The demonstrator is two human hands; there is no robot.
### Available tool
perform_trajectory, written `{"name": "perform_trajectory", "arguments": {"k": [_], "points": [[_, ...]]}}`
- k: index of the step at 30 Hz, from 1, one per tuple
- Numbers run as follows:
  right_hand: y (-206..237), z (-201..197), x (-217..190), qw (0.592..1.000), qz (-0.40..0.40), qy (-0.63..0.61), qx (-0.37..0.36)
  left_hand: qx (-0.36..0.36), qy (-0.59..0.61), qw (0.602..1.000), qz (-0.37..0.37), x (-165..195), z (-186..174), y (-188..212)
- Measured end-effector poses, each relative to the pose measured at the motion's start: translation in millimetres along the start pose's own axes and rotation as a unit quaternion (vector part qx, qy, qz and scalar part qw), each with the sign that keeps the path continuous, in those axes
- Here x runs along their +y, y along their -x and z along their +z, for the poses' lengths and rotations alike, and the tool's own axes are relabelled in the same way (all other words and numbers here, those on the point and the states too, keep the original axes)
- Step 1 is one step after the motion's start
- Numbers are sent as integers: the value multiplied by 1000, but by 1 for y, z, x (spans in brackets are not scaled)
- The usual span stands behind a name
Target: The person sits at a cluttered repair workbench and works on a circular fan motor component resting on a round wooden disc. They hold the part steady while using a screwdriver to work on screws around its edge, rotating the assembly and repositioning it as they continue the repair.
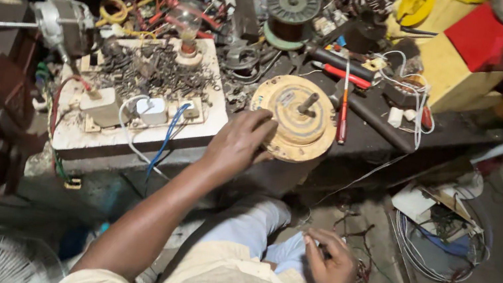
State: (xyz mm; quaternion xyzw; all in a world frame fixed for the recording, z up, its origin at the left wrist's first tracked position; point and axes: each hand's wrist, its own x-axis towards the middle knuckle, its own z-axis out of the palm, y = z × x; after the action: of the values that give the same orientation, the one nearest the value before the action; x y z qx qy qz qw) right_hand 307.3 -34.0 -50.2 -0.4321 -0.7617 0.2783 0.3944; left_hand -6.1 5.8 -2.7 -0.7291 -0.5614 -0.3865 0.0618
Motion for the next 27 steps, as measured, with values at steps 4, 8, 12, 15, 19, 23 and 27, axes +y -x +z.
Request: {"name": "perform_trajectory", "arguments": {"k": [4,8,12,15,19,23,27], "points": [[-24,3,-10,999,-48,2,1,4,-9,1000,-18,15,3,4],[-56,6,-26,992,-123,6,-3,-17,-59,998,29,9,-5,-2],[-86,4,-41,990,-143,5,5,-2,-84,994,66,-1,-11,-5],[-111,3,-46,986,-159,36,18,9,-116,989,92,0,-9,-3],[-136,11,-45,986,-160,53,12,-2,-114,989,94,-1,-8,-2],[-147,21,-38,983,-180,47,-4,4,-104,991,82,-1,-8,-2],[-145,24,-30,982,-184,49,-12,6,-98,992,79,-2,-6,-2]]}}
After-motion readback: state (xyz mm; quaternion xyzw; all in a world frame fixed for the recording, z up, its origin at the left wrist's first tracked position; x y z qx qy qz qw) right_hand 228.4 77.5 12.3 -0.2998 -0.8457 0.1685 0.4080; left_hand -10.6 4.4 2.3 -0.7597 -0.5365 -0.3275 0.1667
